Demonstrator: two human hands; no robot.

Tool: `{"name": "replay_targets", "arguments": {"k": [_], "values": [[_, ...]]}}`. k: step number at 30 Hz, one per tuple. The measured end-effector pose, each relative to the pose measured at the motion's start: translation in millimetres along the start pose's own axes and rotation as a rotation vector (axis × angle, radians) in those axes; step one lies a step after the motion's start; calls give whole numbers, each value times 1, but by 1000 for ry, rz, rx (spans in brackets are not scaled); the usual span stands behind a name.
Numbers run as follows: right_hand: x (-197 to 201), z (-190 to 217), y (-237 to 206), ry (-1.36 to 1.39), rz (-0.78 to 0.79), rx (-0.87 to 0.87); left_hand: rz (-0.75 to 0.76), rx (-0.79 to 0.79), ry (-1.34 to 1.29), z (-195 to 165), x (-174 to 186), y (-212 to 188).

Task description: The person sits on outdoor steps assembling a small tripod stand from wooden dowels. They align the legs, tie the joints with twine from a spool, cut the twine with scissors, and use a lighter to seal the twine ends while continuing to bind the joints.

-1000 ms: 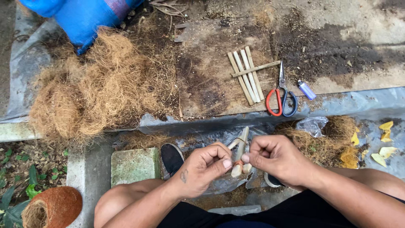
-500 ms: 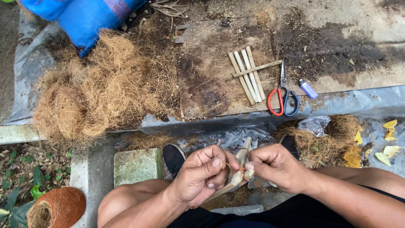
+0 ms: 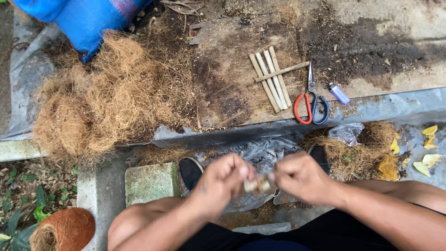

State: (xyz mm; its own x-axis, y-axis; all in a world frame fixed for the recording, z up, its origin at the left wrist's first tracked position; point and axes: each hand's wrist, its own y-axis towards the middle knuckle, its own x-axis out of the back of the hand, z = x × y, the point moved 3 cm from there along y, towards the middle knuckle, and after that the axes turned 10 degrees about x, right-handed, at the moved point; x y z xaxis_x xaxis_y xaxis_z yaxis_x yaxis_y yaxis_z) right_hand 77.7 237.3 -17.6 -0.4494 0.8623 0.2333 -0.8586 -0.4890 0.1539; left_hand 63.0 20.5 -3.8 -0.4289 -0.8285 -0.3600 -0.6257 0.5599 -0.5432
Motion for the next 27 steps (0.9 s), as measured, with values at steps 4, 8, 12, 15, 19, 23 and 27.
{"name": "replay_targets", "arguments": {"k": [4, 8, 12, 15, 19, 23, 27], "values": [[13, -42, 39, -149, -130, -197, -192, -175, 401, -36, 26, 39], [30, -69, 77, -441, -183, -76, -249, -480, 610, -59, 49, 75], [24, -87, 99, -598, -113, 178, -420, -270, 792, -32, 71, 110], [12, -106, 96, -598, -3, 44, -388, -186, 803, 1, 83, 126], [5, -126, 77, -491, 87, -339, -342, -137, 691, 43, 86, 139], [13, -123, 73, -388, -18, -290, -290, -206, 476, 60, 80, 153], [25, -126, 72, -373, -4, -414, -287, -47, 341, 73, 75, 171]]}}
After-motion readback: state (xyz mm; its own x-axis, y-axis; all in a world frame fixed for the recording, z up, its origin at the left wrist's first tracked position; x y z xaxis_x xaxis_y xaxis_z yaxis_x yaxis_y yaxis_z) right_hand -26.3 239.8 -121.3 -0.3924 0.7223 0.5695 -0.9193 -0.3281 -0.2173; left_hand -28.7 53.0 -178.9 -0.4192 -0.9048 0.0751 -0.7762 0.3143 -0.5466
